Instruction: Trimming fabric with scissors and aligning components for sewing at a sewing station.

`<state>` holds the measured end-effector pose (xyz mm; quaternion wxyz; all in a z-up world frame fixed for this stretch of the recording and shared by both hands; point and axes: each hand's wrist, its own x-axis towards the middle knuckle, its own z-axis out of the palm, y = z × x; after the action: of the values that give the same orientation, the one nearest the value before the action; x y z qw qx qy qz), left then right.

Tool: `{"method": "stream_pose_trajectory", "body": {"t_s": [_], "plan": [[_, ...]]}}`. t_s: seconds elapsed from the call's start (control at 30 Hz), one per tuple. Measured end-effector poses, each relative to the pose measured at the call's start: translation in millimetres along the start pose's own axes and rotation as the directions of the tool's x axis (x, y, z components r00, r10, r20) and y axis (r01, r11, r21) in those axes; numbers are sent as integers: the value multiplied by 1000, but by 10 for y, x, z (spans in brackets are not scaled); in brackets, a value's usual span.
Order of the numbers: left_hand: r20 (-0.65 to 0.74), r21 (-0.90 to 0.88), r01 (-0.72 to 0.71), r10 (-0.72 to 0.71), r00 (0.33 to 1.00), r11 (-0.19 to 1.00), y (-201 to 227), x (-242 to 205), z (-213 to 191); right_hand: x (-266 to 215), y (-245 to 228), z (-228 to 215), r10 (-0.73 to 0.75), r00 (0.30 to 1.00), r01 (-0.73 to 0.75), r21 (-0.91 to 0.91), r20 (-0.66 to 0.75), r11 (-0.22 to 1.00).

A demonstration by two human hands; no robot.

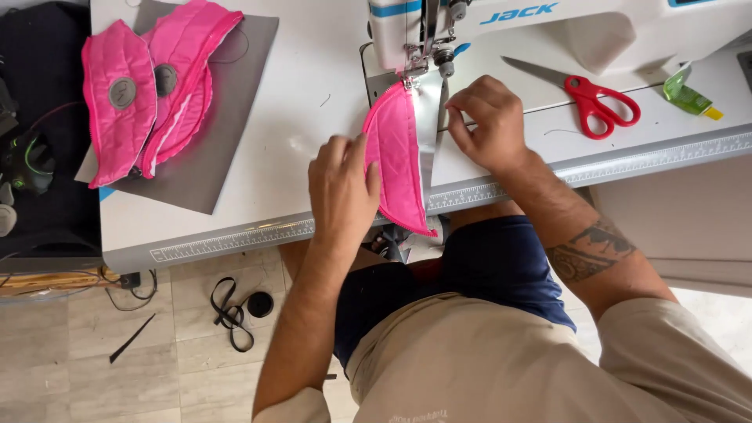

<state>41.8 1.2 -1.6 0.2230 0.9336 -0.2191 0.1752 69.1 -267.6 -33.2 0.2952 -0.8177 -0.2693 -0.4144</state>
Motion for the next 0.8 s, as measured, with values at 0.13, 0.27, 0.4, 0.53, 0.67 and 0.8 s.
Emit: {"method": "stream_pose_trajectory", "body": {"t_s": [0.13,0.27,0.4,0.53,0.67,0.8], "plan": [[-14,14,-390,390,921,921,-215,480,593,79,-64,72,-75,996,76,-25,48,997],[105,16,-375,371,923,927,-132,508,548,160,-188,44,-59,988,58,17,144,998],[288,-18,-283,276,917,959,-70,419,509,182,-275,34,-90,952,98,-15,294,995],[341,28,-254,229,912,967,-68,386,493,131,-221,63,-127,911,141,-7,391,990],[320,47,-268,240,917,962,-61,398,453,89,-177,87,-139,907,167,-35,396,985],[347,44,-252,222,911,967,-69,425,483,129,-170,76,-134,917,162,-45,376,986]]}}
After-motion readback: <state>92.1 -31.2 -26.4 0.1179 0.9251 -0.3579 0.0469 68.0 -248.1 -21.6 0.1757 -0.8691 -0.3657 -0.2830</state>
